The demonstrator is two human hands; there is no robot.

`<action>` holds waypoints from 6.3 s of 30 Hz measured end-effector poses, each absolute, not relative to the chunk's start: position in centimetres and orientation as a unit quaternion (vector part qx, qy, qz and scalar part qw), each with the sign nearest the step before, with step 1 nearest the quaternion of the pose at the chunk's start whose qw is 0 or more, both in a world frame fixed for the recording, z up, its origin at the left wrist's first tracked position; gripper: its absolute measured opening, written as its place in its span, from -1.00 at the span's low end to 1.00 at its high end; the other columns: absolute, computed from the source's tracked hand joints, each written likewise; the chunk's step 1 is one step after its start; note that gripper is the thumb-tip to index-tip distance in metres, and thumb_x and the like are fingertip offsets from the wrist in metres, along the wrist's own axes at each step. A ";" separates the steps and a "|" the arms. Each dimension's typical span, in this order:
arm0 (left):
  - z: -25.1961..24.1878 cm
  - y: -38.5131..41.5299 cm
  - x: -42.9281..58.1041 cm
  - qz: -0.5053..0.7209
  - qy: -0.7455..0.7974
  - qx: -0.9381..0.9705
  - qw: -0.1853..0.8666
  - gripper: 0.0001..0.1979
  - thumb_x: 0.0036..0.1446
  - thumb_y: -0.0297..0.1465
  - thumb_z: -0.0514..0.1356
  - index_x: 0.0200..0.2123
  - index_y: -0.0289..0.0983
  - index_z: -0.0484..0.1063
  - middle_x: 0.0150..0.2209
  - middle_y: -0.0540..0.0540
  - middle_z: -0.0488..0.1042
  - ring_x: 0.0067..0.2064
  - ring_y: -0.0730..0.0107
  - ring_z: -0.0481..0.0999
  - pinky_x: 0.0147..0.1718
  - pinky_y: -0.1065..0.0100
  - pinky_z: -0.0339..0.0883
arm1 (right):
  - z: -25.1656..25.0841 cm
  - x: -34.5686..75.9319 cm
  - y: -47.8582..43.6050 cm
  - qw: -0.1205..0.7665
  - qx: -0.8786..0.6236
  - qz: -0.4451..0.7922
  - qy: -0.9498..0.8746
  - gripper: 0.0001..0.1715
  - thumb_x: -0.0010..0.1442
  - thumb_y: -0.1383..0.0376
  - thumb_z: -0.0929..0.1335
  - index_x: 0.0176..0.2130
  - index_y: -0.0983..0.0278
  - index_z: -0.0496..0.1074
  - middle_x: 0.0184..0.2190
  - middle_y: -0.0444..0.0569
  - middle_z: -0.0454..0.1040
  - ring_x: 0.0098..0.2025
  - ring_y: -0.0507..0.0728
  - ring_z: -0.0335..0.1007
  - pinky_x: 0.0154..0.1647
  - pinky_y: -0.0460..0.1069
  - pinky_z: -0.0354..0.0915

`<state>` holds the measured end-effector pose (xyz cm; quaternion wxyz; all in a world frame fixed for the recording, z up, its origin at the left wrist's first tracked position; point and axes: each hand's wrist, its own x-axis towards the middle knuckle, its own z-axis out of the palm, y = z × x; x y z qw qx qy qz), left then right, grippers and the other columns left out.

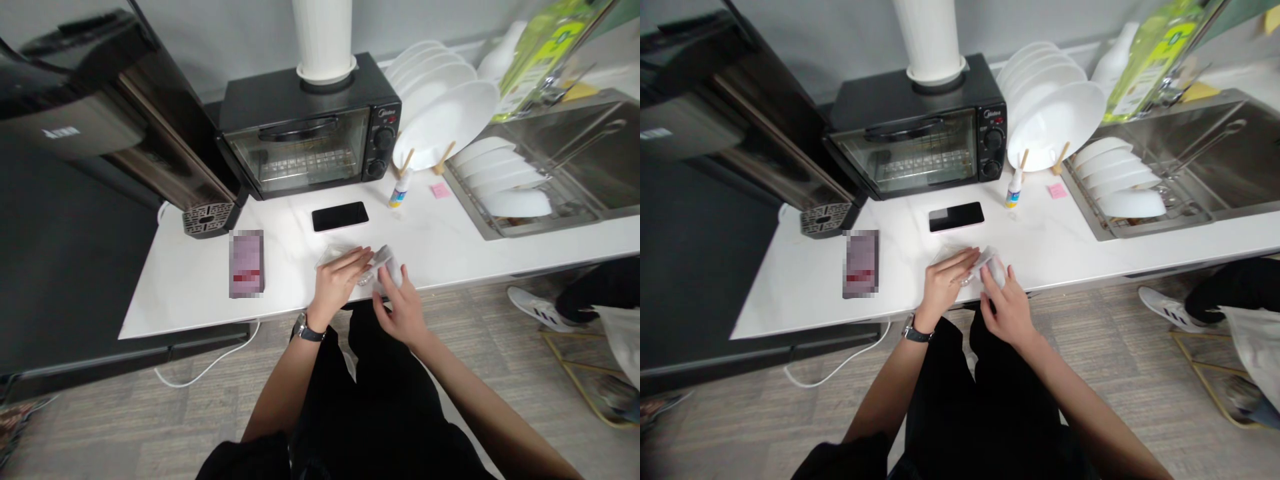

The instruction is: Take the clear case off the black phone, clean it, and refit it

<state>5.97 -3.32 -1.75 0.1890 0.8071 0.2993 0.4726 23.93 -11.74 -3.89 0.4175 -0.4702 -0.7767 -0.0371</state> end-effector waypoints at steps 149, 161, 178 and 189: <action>-2.0 -4.5 2.5 0.414 0.443 0.689 0.398 -0.68 0.45 -0.23 0.20 0.03 -0.20 0.72 0.11 -0.16 0.75 0.18 0.01 0.72 0.22 0.10 0.57 | -1.0 24.0 -4.6 0.297 -0.435 0.125 -0.841 -0.05 0.43 0.08 0.45 0.62 0.07 0.09 0.53 0.00 0.30 0.58 0.43 0.19 0.62 0.43 0.19; -2.2 -4.6 2.4 0.421 0.449 0.674 0.409 -0.68 0.46 -0.21 0.19 0.00 -0.19 0.72 0.00 -0.13 0.78 0.12 0.04 0.74 0.16 0.14 0.60 | -1.4 22.9 -5.9 0.321 -0.455 0.079 -0.827 0.09 0.50 0.13 0.37 0.68 0.07 -0.30 0.57 0.06 0.19 0.60 0.44 0.13 0.60 0.51 0.17; -2.4 -4.5 2.2 0.424 0.472 0.650 0.417 -0.69 0.36 -0.26 0.23 -0.38 -0.25 0.67 -0.37 -0.15 0.74 -0.29 0.10 0.74 -0.22 0.19 0.64 | -1.2 21.0 -6.9 0.198 -0.375 0.101 -0.900 -0.09 0.55 -0.11 0.21 0.64 0.20 0.02 0.54 0.03 0.27 0.60 0.37 0.14 0.57 0.37 0.30; -2.6 -4.4 2.1 0.433 0.477 0.646 0.409 -0.68 0.36 -0.30 0.23 -0.42 -0.27 0.62 -0.39 -0.14 0.71 -0.30 0.17 0.68 -0.17 0.25 0.57 | -1.3 20.3 -7.4 0.221 -0.380 0.076 -0.895 -0.04 0.52 -0.15 0.26 0.64 0.22 0.03 0.57 0.04 0.20 0.63 0.36 0.04 0.59 0.37 0.25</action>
